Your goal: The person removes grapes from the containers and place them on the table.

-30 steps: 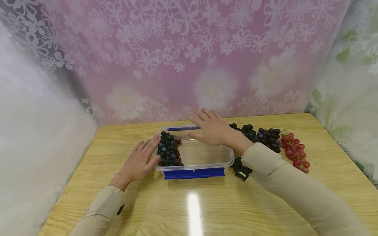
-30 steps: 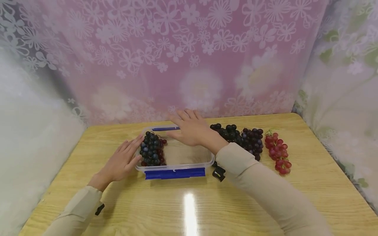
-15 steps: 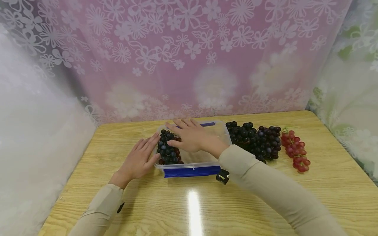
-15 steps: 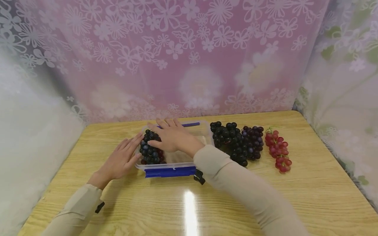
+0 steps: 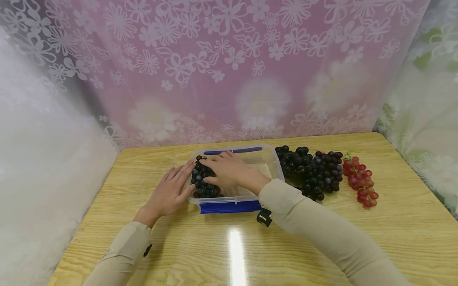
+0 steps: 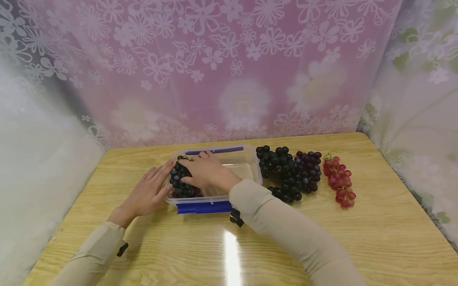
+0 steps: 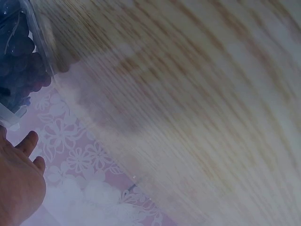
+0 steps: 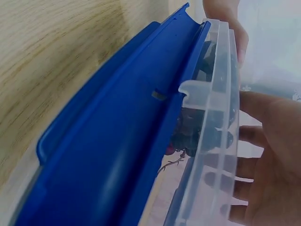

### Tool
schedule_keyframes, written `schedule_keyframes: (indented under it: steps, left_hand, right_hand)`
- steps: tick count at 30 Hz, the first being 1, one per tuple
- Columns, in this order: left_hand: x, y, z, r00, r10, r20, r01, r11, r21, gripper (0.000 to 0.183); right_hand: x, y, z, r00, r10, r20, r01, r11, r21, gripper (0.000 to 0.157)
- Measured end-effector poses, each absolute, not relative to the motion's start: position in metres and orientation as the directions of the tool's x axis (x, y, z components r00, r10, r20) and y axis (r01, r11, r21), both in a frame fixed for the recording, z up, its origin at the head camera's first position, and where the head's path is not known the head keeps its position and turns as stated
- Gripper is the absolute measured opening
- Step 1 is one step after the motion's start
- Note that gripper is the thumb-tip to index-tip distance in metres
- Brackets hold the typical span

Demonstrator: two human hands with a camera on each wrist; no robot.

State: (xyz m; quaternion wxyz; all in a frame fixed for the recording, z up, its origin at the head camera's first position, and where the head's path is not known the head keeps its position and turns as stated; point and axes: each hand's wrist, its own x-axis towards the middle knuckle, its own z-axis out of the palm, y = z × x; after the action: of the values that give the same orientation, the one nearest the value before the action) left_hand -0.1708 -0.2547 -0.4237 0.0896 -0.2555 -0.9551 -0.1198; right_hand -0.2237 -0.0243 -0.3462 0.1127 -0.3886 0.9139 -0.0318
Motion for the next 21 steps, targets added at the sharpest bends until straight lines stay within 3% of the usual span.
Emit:
schedule_keyframes:
  steps: [6, 15, 21]
  left_hand:
    - [-0.1700, -0.2537, -0.4237, -0.858, 0.462, 0.222, 0.503, 0.843, 0.189, 0.062]
    - [-0.1693, -0.2536, -0.4239, -0.855, 0.461, 0.240, 0.505, 0.845, 0.176, 0.062]
    - [-0.1701, -0.2535, -0.4246, -0.852, 0.463, 0.242, 0.508, 0.843, 0.178, 0.062]
  right_hand:
    - [-0.2219, -0.0263, -0.3478, -0.651, -0.732, -0.202, -0.708, 0.681, -0.189, 0.054]
    - [-0.2183, -0.0283, -0.3542, -0.671, -0.721, -0.175, -0.702, 0.693, -0.164, 0.056]
    - [-0.2223, -0.0299, -0.3531, -0.669, -0.708, -0.226, -0.649, 0.705, -0.287, 0.050]
